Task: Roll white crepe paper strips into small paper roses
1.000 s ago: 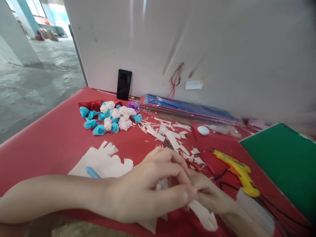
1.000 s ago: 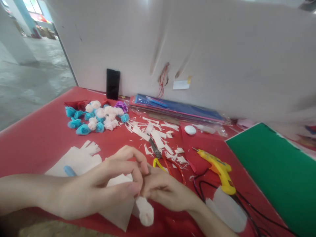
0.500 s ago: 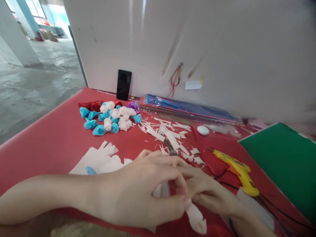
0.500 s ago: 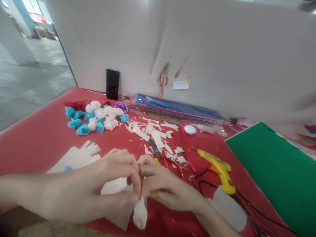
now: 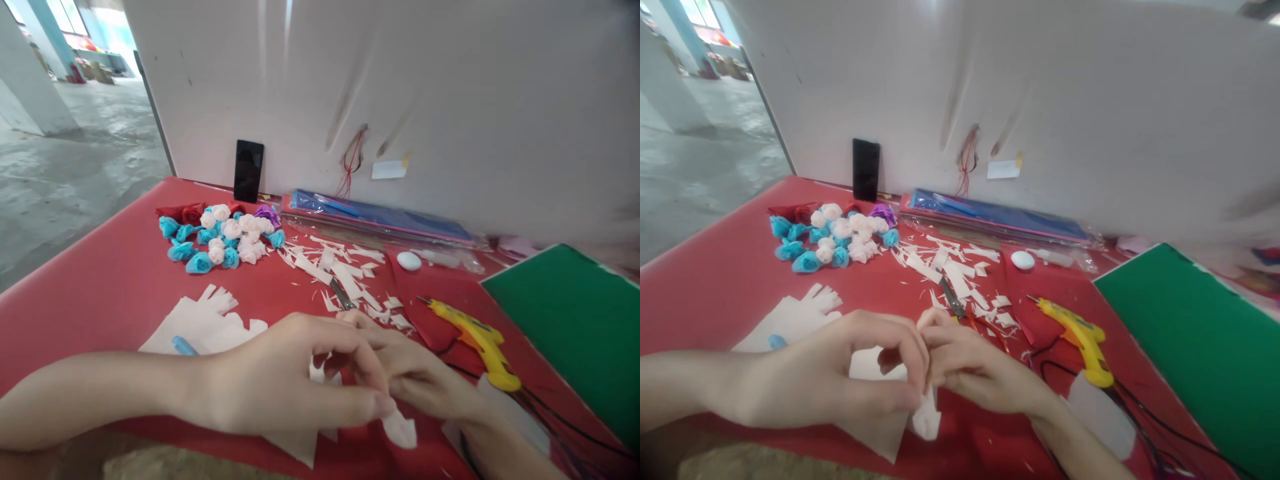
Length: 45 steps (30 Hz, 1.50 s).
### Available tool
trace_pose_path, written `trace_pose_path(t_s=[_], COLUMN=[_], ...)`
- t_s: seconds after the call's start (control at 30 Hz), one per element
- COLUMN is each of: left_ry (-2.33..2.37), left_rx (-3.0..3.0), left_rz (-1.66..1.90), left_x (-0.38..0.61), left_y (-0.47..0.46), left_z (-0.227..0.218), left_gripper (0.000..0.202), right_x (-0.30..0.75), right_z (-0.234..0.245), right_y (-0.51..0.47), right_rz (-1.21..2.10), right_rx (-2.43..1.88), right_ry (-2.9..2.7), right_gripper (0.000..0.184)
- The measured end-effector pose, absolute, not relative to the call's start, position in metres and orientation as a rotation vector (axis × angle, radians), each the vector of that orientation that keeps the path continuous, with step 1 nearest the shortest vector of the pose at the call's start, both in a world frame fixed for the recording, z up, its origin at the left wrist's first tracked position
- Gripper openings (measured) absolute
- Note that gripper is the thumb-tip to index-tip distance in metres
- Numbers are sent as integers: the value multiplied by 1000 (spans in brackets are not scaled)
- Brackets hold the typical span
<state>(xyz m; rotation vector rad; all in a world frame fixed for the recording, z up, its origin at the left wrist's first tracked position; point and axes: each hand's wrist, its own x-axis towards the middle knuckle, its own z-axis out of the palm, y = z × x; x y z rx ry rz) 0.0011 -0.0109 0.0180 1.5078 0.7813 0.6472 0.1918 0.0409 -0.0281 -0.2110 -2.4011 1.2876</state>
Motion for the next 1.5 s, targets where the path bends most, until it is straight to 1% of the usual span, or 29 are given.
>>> trace_pose_path(t_s=[0.13, 0.43, 0.67, 0.8, 0.97, 1.3, 1.5], left_ry=[794, 783, 777, 774, 769, 705, 715], left_rx=[1421, 1352, 1324, 1335, 1363, 1513, 1515], left_rz=[629, 654, 612, 578, 536, 572, 592], left_x=[3, 4, 3, 1, 0, 1, 2], left_y=[-9, -10, -9, -9, -10, -10, -10], left_z=[17, 16, 16, 18, 19, 20, 18], left_gripper=[7, 6, 6, 9, 13, 23, 24], right_x=[191, 190, 190, 191, 190, 192, 191], right_z=[-31, -30, -31, -32, -31, -27, -30], right_y=[42, 41, 42, 43, 43, 42, 42], right_rz=[1296, 1300, 1323, 1334, 1345, 1387, 1410], right_rx=[-212, -225, -213, -220, -216, -253, -279], right_ry=[-2386, -2357, -2348, -2350, -2375, -2410, -2386], right_gripper=[34, 31, 34, 31, 33, 32, 32])
